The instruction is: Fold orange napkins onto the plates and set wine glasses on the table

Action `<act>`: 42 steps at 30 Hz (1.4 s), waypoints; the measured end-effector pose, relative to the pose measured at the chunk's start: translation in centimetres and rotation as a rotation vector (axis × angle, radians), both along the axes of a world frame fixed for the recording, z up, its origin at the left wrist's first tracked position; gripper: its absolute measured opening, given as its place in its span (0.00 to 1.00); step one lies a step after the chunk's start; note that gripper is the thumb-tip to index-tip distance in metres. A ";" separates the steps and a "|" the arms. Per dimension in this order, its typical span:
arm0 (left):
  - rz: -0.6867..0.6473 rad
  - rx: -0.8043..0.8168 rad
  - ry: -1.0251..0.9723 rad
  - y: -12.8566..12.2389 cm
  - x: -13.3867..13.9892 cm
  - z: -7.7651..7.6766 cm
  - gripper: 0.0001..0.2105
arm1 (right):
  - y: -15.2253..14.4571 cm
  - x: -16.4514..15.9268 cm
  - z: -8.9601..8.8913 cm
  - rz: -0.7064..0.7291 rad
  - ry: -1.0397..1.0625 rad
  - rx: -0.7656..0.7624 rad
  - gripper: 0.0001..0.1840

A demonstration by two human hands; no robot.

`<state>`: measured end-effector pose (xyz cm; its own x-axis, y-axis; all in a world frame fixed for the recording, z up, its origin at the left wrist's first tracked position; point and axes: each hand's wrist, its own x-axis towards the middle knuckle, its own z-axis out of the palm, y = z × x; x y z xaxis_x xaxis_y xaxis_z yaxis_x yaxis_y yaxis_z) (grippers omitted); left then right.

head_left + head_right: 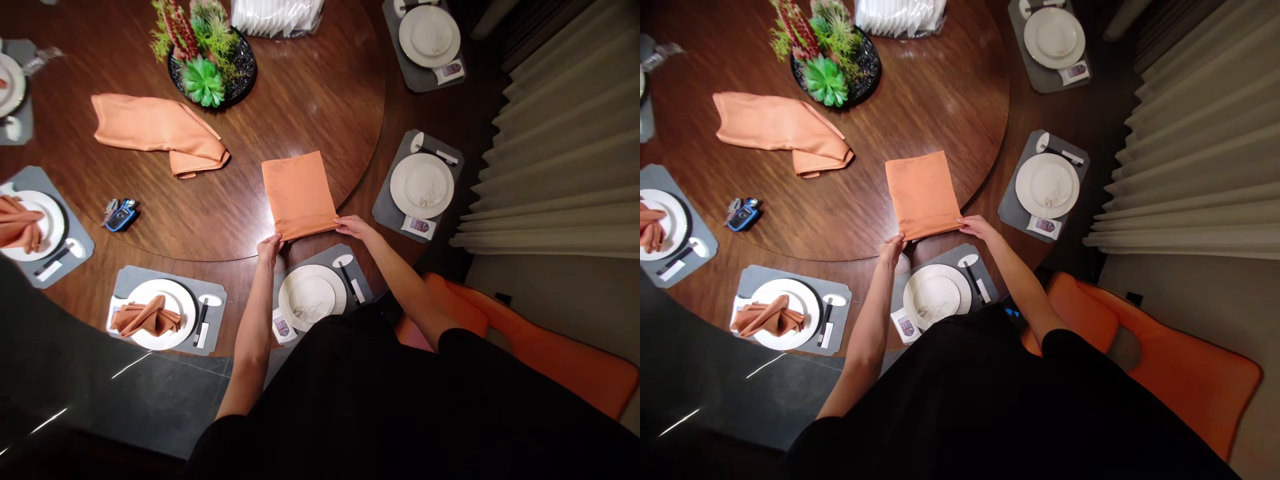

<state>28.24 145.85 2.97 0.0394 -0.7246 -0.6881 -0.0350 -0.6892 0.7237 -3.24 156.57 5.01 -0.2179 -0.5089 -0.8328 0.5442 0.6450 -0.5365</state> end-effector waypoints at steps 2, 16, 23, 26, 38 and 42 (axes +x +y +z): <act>-0.015 0.081 0.021 0.1 0.5 0.1 0.18 | 0.1 -0.6 0.1 0.040 -0.044 0.041 0.11; -0.102 -0.602 0.061 -5.1 -0.6 5.2 0.20 | -4.4 -3.8 4.1 0.214 0.533 -0.551 0.18; -0.205 -0.509 0.112 -6.6 -0.9 4.5 0.27 | -5.7 -4.2 2.6 0.218 0.402 -0.516 0.21; -0.240 -0.380 0.123 -5.7 -0.8 3.1 0.27 | -4.5 -2.9 1.2 0.188 0.381 -0.369 0.22; 0.065 0.086 0.088 -3.7 -1.5 2.0 0.13 | -2.5 -0.5 1.0 -0.051 0.088 -0.023 0.13; 0.054 0.315 0.171 -3.8 -0.4 2.7 0.12 | -2.3 -0.4 1.4 -0.039 0.044 0.035 0.14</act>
